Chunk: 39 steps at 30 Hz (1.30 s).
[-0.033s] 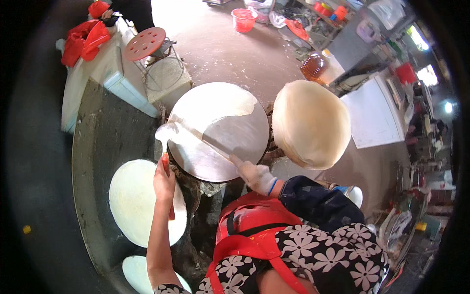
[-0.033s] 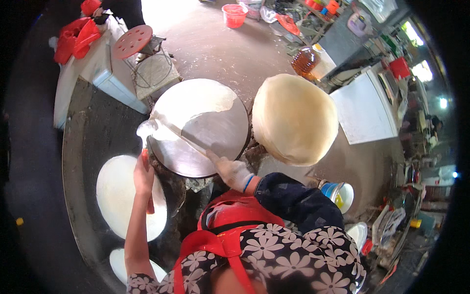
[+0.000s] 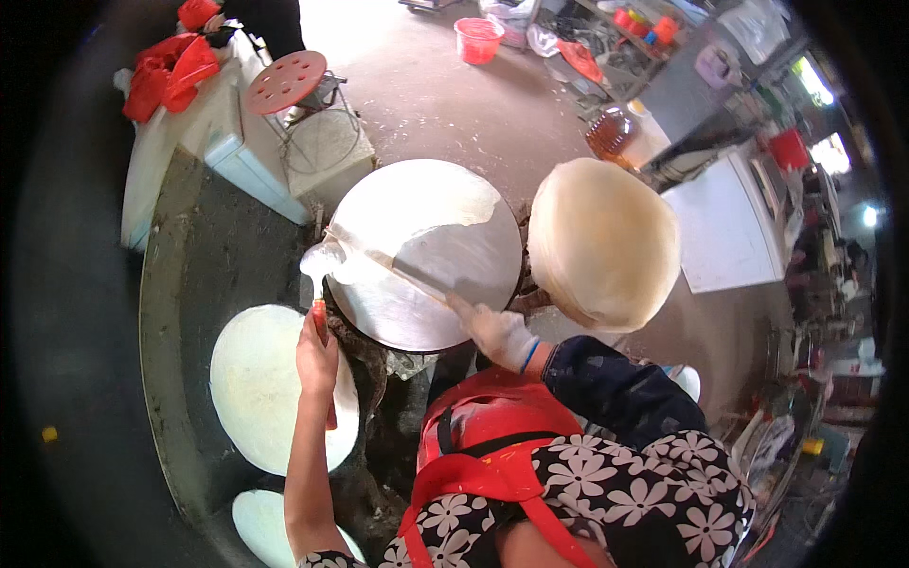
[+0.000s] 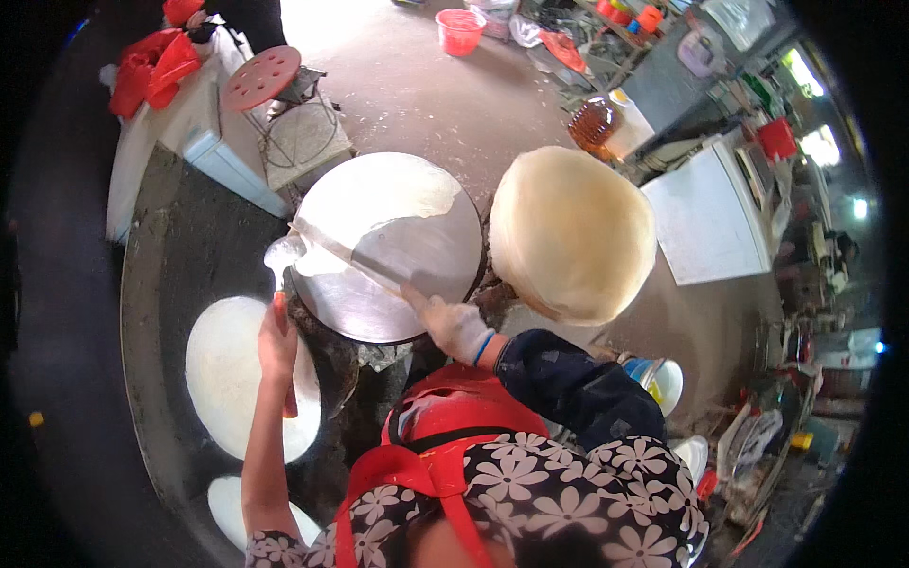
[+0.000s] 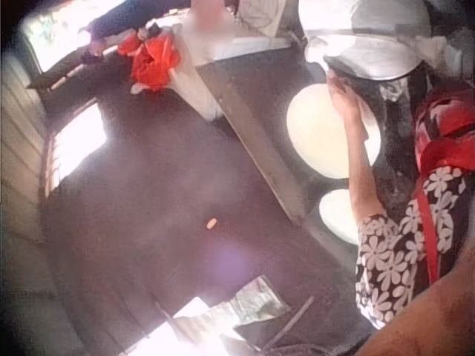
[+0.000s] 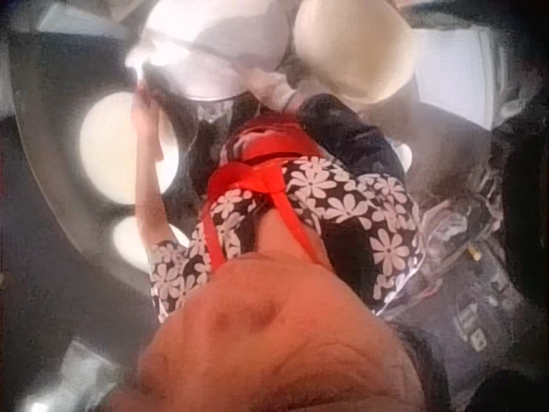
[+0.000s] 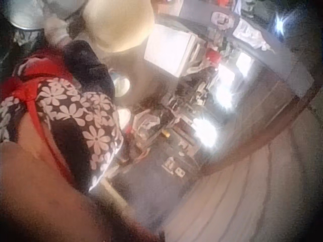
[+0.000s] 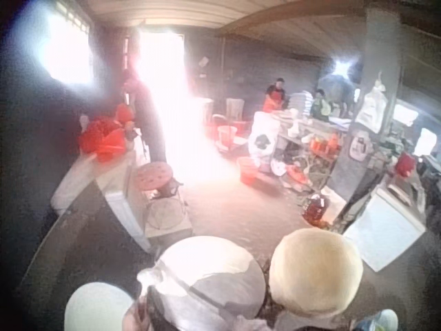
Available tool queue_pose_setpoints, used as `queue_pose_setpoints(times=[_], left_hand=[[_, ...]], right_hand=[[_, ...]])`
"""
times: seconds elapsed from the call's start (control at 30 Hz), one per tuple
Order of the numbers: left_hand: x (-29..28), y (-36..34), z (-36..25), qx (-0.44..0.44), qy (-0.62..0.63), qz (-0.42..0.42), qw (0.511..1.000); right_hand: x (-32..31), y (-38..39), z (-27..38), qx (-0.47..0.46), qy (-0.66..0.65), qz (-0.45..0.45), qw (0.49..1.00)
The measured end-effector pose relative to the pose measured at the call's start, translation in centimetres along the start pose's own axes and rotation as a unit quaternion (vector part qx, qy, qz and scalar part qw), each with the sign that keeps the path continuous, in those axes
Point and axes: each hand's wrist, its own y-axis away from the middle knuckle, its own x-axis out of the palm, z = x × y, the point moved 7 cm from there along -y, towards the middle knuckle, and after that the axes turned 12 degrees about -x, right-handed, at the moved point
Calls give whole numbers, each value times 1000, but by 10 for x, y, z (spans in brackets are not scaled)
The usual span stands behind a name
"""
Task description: The person ladles batter onto multiple hot griddles, spreads it into thin circles, flips the crepes, and stacks the cooked ones. The person uses a ladle and a wooden spatula to manage several crepes simultaneously on a large curved griddle.
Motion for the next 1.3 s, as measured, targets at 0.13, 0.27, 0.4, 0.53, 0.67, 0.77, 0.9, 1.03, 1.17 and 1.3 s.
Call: queue_pose_setpoints(times=[0.13, 0.27, 0.4, 0.53, 0.67, 0.77, 0.9, 1.03, 1.17, 1.3], left_hand=[[-2, 26, 9, -37, -2, -26, 999], [4, 41, 3, -29, 21, -46, 998], [2, 82, -12, -69, 50, -16, 996], [11, 156, -1, -88, 76, -2, 993], [21, 183, -32, -122, 80, 13, 989], [27, 185, -37, -106, 68, -7, 992], [26, 196, -47, -112, 73, 20, 991], [38, 227, -44, -155, 127, 80, 976], [50, 235, -50, -90, 148, 106, 979], [39, 226, -54, -130, 277, 41, 951]], right_hand=[[-4, -71, -62, 89, -7, -29, 996], [-2, -114, -84, -34, -56, -5, 998], [-11, -67, -72, -156, -72, 93, 981], [-32, 1, -74, -173, -94, 177, 964], [-25, -12, -97, -113, -82, -3, 990], [-17, -34, -98, -70, -59, -2, 996], [-29, -6, -71, -142, 2, 105, 984], [-52, 74, -69, -180, -1, 147, 973], [-64, 108, -67, -77, 69, 139, 985], [-29, 89, -17, -16, -93, -35, 995]])
